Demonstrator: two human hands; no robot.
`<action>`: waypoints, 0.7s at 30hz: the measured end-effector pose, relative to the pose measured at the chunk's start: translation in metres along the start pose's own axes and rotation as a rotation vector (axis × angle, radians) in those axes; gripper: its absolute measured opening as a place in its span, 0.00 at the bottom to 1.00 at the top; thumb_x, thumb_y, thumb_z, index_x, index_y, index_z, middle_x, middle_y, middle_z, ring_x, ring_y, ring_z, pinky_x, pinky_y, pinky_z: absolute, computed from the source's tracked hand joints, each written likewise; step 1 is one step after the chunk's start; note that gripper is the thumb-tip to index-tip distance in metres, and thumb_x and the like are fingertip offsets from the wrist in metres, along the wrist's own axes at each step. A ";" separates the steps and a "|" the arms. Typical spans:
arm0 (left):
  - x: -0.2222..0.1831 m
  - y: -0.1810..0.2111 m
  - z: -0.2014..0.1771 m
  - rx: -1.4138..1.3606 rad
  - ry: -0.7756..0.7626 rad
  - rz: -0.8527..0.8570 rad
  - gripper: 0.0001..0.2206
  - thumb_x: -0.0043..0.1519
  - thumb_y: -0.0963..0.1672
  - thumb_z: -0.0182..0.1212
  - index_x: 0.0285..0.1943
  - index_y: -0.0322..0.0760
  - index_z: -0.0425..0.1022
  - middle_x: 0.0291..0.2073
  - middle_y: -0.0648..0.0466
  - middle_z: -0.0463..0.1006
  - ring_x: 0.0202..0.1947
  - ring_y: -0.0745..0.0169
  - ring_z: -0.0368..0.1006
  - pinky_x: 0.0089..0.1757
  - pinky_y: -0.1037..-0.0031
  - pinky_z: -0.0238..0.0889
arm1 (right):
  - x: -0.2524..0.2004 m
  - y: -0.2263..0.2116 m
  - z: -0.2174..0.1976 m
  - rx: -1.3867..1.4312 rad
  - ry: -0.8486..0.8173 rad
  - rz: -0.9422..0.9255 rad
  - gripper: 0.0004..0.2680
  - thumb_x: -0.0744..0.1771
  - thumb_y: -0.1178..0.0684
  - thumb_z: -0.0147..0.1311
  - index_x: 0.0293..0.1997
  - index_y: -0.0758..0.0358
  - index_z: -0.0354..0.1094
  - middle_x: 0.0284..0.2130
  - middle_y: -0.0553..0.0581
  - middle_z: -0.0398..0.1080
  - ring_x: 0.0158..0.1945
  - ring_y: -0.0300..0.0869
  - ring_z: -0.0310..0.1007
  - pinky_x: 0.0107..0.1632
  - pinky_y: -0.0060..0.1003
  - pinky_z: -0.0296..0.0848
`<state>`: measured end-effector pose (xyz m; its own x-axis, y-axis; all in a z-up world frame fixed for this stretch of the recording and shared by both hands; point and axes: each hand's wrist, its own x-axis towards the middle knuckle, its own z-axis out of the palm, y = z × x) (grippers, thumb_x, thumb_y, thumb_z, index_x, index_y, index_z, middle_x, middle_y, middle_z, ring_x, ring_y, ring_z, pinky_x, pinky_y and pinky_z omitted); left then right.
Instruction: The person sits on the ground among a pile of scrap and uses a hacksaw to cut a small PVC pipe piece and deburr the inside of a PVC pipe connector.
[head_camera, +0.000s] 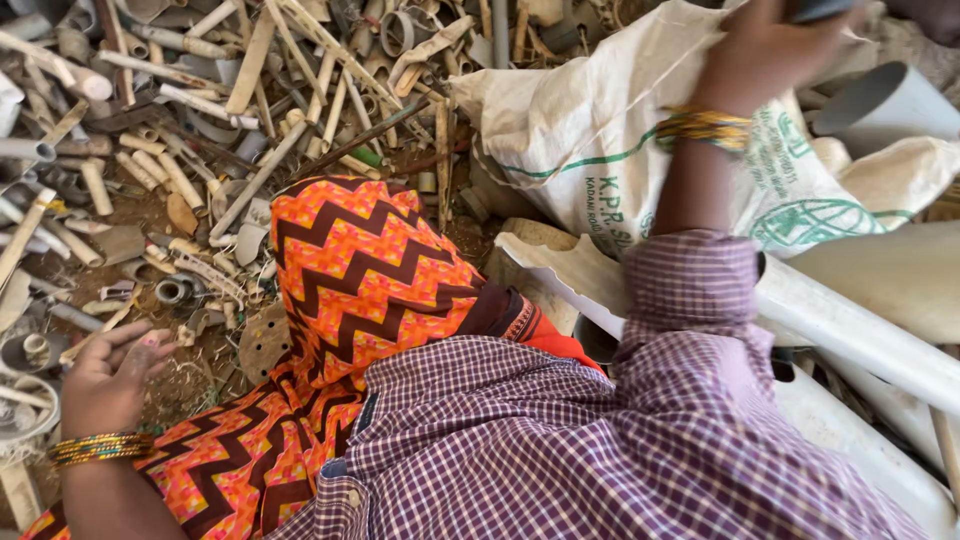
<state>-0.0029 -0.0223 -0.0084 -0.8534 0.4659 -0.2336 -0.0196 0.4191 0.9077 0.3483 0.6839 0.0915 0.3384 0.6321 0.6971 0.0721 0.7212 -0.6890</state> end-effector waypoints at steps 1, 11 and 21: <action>-0.001 -0.005 -0.002 -0.023 -0.006 -0.023 0.14 0.72 0.40 0.56 0.64 0.25 0.69 0.53 0.42 0.79 0.51 0.57 0.78 0.48 0.74 0.70 | -0.023 -0.010 0.015 -0.001 -0.057 0.119 0.19 0.67 0.59 0.65 0.59 0.74 0.57 0.25 0.55 0.76 0.19 0.36 0.74 0.24 0.32 0.75; -0.007 -0.075 0.010 0.188 0.004 0.272 0.24 0.68 0.49 0.66 0.66 0.31 0.66 0.55 0.46 0.75 0.55 0.55 0.70 0.49 0.62 0.65 | -0.253 -0.134 0.093 0.399 -1.017 0.238 0.11 0.73 0.62 0.66 0.58 0.67 0.65 0.37 0.51 0.68 0.34 0.36 0.66 0.36 0.32 0.67; -0.059 0.001 0.018 0.597 -0.018 -0.040 0.21 0.62 0.52 0.64 0.56 0.35 0.70 0.41 0.41 0.80 0.44 0.39 0.76 0.44 0.54 0.68 | -0.278 -0.193 0.066 0.518 -0.925 0.102 0.08 0.75 0.56 0.50 0.39 0.66 0.64 0.31 0.60 0.65 0.29 0.48 0.66 0.32 0.35 0.64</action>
<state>0.0567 -0.0356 0.0004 -0.8489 0.4517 -0.2746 0.2487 0.7997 0.5465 0.1779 0.3877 0.0441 -0.5398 0.5092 0.6704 -0.3977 0.5476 -0.7362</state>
